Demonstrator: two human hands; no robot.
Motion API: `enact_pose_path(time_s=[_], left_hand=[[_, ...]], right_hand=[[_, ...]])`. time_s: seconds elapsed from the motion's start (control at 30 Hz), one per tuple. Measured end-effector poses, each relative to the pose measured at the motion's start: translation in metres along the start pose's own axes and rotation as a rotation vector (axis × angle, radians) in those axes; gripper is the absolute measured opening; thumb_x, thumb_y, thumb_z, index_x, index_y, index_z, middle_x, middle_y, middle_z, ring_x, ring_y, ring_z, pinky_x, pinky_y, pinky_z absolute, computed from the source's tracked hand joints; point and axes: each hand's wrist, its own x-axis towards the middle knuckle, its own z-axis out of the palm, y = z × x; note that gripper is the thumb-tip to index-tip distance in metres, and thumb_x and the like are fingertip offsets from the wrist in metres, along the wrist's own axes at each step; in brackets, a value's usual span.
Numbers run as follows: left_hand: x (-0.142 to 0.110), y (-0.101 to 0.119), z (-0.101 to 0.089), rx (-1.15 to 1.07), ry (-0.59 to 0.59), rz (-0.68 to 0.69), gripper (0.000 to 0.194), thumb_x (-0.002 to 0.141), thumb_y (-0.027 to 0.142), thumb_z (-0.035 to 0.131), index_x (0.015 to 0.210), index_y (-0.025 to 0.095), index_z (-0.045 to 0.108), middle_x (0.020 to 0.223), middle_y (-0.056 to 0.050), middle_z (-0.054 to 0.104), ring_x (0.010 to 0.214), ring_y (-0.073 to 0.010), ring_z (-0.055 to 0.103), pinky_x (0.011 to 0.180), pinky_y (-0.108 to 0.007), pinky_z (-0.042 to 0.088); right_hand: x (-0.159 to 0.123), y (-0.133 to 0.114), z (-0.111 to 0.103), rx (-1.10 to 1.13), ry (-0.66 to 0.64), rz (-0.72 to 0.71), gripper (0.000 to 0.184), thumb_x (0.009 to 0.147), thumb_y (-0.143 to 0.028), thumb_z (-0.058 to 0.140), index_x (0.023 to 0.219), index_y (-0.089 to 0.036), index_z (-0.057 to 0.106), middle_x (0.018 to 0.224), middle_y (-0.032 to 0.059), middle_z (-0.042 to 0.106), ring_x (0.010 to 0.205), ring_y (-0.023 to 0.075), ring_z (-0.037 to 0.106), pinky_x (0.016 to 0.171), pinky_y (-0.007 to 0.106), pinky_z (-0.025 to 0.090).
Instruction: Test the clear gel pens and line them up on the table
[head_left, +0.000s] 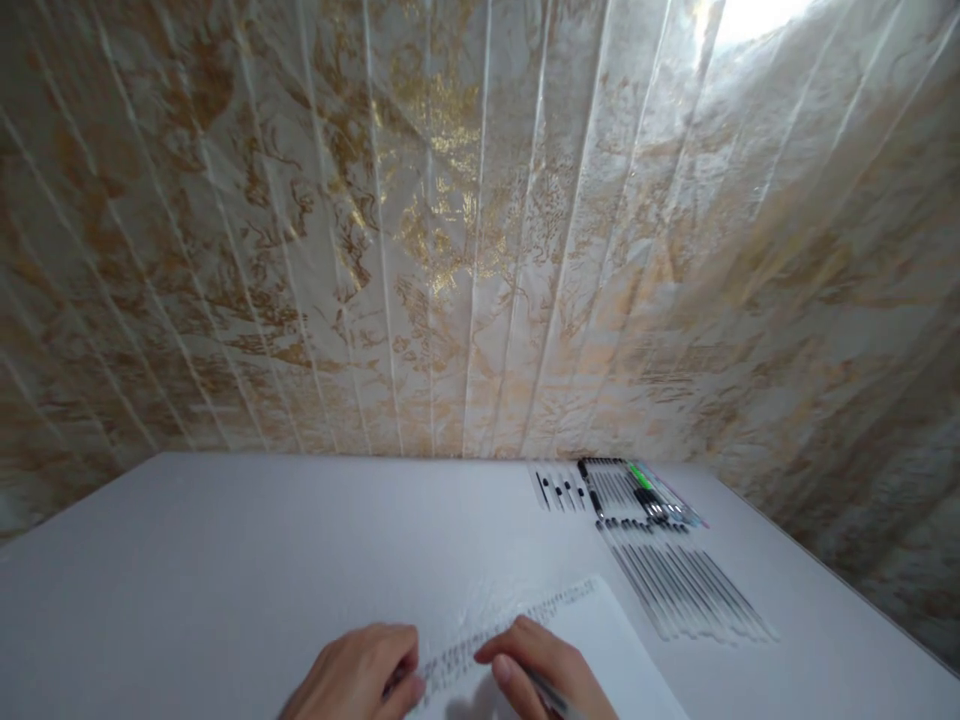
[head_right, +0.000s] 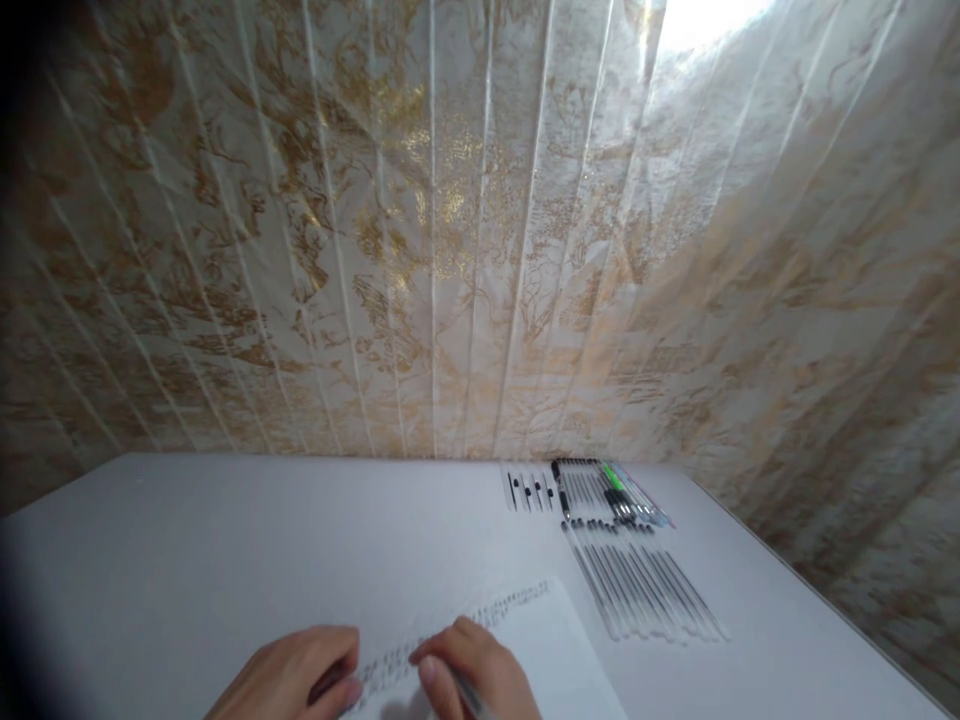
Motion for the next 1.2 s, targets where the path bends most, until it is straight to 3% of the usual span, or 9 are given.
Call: enact_pose_path(time_s=[0.07, 0.17, 0.27, 0.47, 0.7, 0.8, 0.93, 1.07, 1.2], left_hand=[[0.015, 0.004, -0.001, -0.024, 0.055, 0.009, 0.01, 0.08, 0.026, 0.053, 0.074, 0.023, 0.061, 0.076, 0.003, 0.067, 0.073, -0.0157, 0.06, 0.064, -0.024, 0.034], [0.031, 0.009, -0.002, -0.028, 0.066, 0.049, 0.01, 0.081, 0.027, 0.054, 0.075, 0.023, 0.061, 0.076, 0.003, 0.066, 0.073, -0.0156, 0.059, 0.065, -0.024, 0.034], [0.038, 0.008, -0.002, -0.04, 0.071, 0.087, 0.009, 0.082, 0.025, 0.055, 0.075, 0.023, 0.06, 0.076, 0.003, 0.065, 0.072, -0.0155, 0.058, 0.064, -0.024, 0.034], [0.047, -0.008, 0.001, -0.07, 0.091, 0.198, 0.011, 0.09, 0.023, 0.053, 0.08, 0.023, 0.059, 0.081, 0.002, 0.064, 0.078, -0.0159, 0.057, 0.069, -0.025, 0.036], [0.039, -0.009, -0.008, -0.068, 0.069, 0.226, 0.02, 0.087, 0.04, 0.059, 0.08, 0.022, 0.057, 0.081, 0.001, 0.062, 0.077, -0.0182, 0.056, 0.07, -0.028, 0.037], [0.032, -0.01, -0.015, -0.052, -0.011, 0.215, 0.008, 0.084, 0.025, 0.061, 0.078, 0.022, 0.057, 0.082, 0.002, 0.063, 0.077, -0.0176, 0.057, 0.071, -0.027, 0.037], [0.033, -0.012, -0.015, -0.072, -0.026, 0.255, 0.011, 0.086, 0.013, 0.056, 0.079, 0.022, 0.057, 0.083, 0.003, 0.064, 0.078, -0.0155, 0.056, 0.072, -0.026, 0.036], [0.039, -0.014, -0.007, -0.053, 0.033, 0.279, 0.01, 0.087, 0.016, 0.058, 0.08, 0.021, 0.055, 0.083, 0.004, 0.064, 0.077, -0.016, 0.055, 0.072, -0.027, 0.036], [0.042, -0.014, -0.001, -0.043, 0.076, 0.32, 0.01, 0.089, 0.014, 0.055, 0.082, 0.021, 0.054, 0.084, 0.003, 0.062, 0.077, -0.0159, 0.055, 0.071, -0.028, 0.036]], right_hand=[[0.005, 0.0, 0.005, 0.06, 0.057, 0.027, 0.04, 0.091, -0.052, 0.041, 0.086, -0.023, 0.068, 0.08, 0.0059, 0.066, 0.075, 0.0187, 0.06, 0.07, 0.027, 0.043], [0.015, -0.001, 0.014, 0.228, 0.09, 0.192, 0.026, 0.088, -0.045, 0.049, 0.09, -0.021, 0.06, 0.068, 0.0003, 0.057, 0.063, 0.0154, 0.052, 0.058, 0.024, 0.039], [0.024, 0.001, 0.024, 0.396, 0.097, 0.319, 0.014, 0.08, -0.032, 0.057, 0.079, -0.021, 0.048, 0.059, -0.0053, 0.046, 0.054, 0.0118, 0.043, 0.052, 0.022, 0.033], [0.031, 0.001, 0.026, 0.42, 0.074, 0.455, 0.016, 0.078, -0.029, 0.058, 0.072, -0.02, 0.047, 0.065, 0.0001, 0.061, 0.053, 0.011, 0.045, 0.05, 0.022, 0.033], [0.032, -0.016, 0.024, 0.176, -0.066, 0.302, 0.023, 0.082, -0.038, 0.055, 0.071, -0.021, 0.044, 0.059, -0.0065, 0.042, 0.053, 0.0095, 0.038, 0.051, 0.021, 0.03], [0.03, -0.016, 0.03, 0.131, -0.131, 0.276, 0.021, 0.081, -0.034, 0.056, 0.072, -0.022, 0.042, 0.057, -0.0074, 0.041, 0.05, 0.0087, 0.036, 0.049, 0.021, 0.028], [0.028, -0.018, 0.029, 0.165, -0.194, 0.25, 0.015, 0.079, -0.028, 0.057, 0.074, -0.021, 0.045, 0.059, -0.0069, 0.041, 0.051, 0.0087, 0.037, 0.049, 0.02, 0.029], [0.031, -0.024, 0.026, 0.223, -0.149, 0.294, 0.011, 0.078, -0.025, 0.056, 0.075, -0.02, 0.048, 0.059, -0.006, 0.044, 0.052, 0.0091, 0.039, 0.05, 0.02, 0.032], [0.033, -0.018, 0.037, 0.244, -0.068, 0.329, 0.012, 0.077, -0.028, 0.057, 0.072, -0.019, 0.05, 0.058, -0.0052, 0.044, 0.053, 0.0095, 0.038, 0.05, 0.021, 0.03]])
